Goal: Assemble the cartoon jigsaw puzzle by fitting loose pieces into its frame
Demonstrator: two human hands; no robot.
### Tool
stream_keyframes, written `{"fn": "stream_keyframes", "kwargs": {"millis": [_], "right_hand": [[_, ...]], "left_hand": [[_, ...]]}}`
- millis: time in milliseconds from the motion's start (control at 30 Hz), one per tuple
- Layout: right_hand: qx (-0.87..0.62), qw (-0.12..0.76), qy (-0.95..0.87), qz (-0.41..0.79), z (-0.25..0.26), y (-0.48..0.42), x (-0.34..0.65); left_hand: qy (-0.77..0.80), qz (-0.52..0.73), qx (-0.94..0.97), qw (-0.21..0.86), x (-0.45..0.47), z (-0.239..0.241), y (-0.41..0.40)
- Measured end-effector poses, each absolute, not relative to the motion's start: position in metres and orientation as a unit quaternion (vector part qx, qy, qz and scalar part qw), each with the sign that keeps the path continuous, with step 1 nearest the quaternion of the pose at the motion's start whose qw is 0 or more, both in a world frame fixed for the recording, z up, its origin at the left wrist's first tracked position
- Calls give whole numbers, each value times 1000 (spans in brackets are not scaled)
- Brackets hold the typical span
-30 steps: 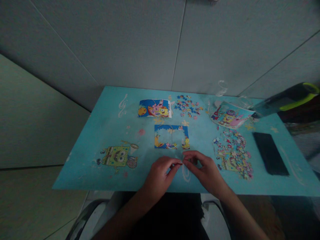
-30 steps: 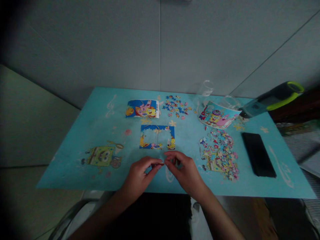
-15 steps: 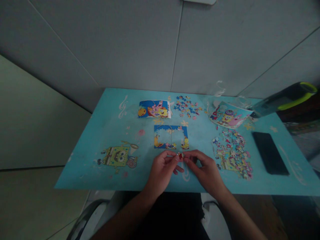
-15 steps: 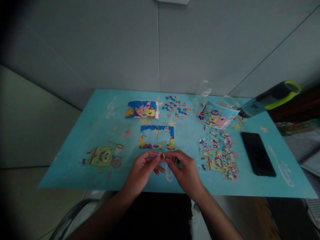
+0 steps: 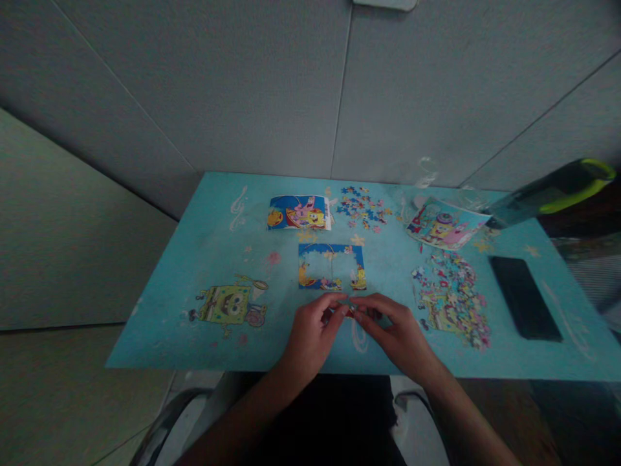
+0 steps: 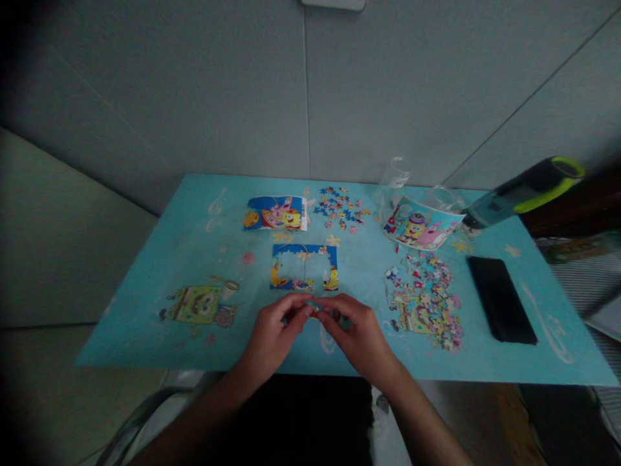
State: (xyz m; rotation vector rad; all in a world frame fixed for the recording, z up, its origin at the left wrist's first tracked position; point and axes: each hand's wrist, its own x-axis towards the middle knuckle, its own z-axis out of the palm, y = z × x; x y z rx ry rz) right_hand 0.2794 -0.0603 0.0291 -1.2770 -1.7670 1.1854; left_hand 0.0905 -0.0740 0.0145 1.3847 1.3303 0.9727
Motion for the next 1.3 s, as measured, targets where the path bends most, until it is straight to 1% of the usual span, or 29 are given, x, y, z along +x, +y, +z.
{"fn": "stream_keyframes", "kwargs": {"millis": [133, 267, 333, 500, 667, 800, 1000, 1200, 1300], "right_hand": [[-472, 304, -683, 468, 24, -55, 280], [-500, 314, -687, 425, 17, -38, 286], [-502, 305, -704, 399, 15, -27, 287], [-464, 266, -772, 343, 15, -8, 282], [-461, 207, -821, 267, 12, -3, 280], [-463, 181, -834, 240, 12, -3, 282], [-460, 166, -841, 230, 12, -1, 286], [-477, 146, -845, 191, 11, -2, 282], [-485, 162, -842, 176, 10, -4, 284]], "left_hand": [[554, 389, 625, 388, 84, 8, -70], [572, 370, 684, 260, 73, 4, -64], [569, 347, 715, 211, 70, 1, -61], [539, 282, 780, 147, 73, -8, -59], [523, 248, 807, 118, 75, -9, -58], [520, 234, 814, 108, 73, -8, -57], [519, 220, 818, 109, 73, -7, -58], [519, 210, 821, 114, 72, -5, -58], [520, 204, 821, 117, 73, -4, -57]]}}
